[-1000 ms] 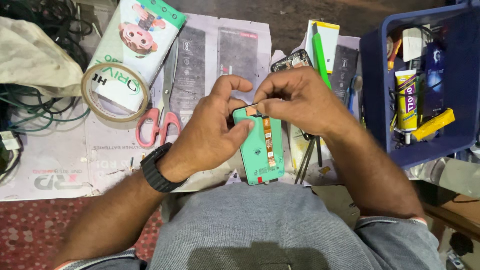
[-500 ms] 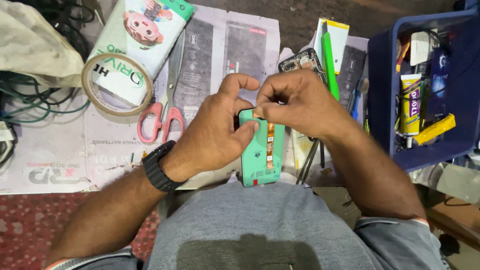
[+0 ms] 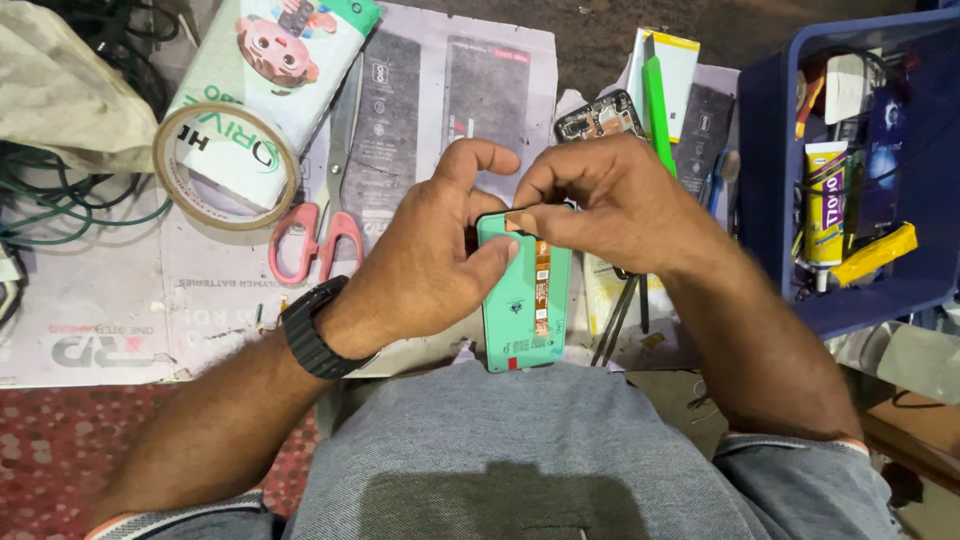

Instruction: The person handles a smartphone battery, peels protective film from its connector, and uses a green plastic pry tool to scrape adhesive residue from the battery surface. The person then picks up a phone chassis, sprays a clear liquid onto it, and wipes the chassis with a blue brush.

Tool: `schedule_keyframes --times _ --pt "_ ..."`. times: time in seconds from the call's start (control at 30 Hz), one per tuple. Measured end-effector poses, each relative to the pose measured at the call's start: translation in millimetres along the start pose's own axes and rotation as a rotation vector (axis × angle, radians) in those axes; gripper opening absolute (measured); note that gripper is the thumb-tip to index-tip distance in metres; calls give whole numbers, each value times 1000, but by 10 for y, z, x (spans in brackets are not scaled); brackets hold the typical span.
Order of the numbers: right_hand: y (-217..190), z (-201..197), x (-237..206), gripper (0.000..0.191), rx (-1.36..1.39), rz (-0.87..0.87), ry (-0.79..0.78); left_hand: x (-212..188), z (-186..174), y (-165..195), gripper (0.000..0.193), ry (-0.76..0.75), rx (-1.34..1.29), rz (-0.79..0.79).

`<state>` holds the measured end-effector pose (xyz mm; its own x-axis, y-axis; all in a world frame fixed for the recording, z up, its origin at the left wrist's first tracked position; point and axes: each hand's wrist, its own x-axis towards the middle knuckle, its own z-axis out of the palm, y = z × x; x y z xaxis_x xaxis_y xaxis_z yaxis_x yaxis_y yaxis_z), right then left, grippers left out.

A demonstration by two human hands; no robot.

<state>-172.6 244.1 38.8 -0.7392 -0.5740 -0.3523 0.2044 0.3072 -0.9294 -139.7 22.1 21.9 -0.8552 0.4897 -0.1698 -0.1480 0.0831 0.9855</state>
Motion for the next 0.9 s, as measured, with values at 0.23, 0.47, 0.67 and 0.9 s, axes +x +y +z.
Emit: schedule_keyframes --times 0.23,0.47,0.67,0.9 --pt "17 66 4 7 17 -12 35 5 19 -13 55 11 -47 43" --pt "11 59 -2 8 -51 6 59 13 11 -55 53 26 -11 20" --pt "-36 -84 -59 17 112 62 31 21 21 -76 53 20 -62 60" --pt "60 -47 -52 16 92 9 44 33 35 -67 51 34 -55 22"
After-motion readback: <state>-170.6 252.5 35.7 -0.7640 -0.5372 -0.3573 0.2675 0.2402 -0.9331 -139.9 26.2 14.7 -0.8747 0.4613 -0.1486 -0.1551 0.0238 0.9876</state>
